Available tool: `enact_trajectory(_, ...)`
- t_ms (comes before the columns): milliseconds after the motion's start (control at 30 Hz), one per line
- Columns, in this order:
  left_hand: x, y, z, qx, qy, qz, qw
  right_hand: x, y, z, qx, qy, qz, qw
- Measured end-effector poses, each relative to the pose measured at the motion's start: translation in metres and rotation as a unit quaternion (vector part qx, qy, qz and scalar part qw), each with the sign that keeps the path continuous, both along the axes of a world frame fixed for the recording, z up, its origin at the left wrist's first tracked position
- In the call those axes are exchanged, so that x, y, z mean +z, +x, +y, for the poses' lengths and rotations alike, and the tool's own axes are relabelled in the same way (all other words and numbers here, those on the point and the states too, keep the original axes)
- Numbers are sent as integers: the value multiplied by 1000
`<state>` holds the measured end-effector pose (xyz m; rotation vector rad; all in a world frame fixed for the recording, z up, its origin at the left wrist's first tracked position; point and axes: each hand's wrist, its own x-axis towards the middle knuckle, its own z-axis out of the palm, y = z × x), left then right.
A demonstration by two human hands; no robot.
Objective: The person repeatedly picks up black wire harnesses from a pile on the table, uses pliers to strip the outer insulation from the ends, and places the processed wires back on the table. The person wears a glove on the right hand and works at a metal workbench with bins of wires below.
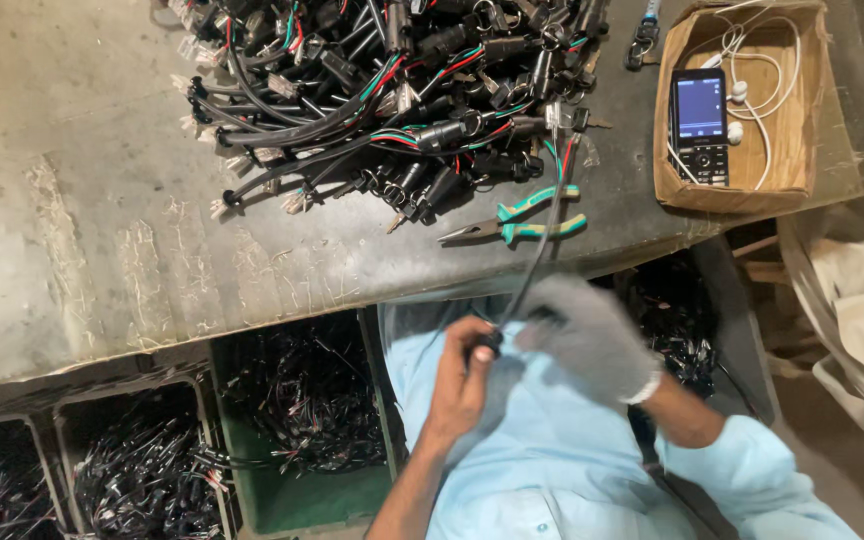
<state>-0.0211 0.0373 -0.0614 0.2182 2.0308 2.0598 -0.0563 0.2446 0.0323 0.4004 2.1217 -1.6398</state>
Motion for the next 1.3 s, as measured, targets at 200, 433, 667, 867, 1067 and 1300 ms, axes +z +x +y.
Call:
enact_trajectory(200, 7, -21, -25, 56, 28, 15, 998, 39, -35, 100, -60, 580, 455, 673)
enact_trajectory(433, 9, -24, -25, 64, 27, 14, 997, 19, -27, 133, 15, 580, 406, 706)
enact_trajectory(667, 5, -25, -27, 78, 37, 5, 996, 32, -38, 122, 43, 626, 403, 666)
enact_trajectory(867, 5, -25, -28, 69, 30, 15, 997, 32, -38, 119, 32, 602, 393, 694)
enact_trajectory(1067, 6, -22, -33, 85, 18, 1, 996, 26, -44, 126, 14, 562, 417, 714)
enact_trajectory(1300, 0, -23, -33, 93, 35, -7, 995, 17, -50, 132, 40, 541, 403, 737)
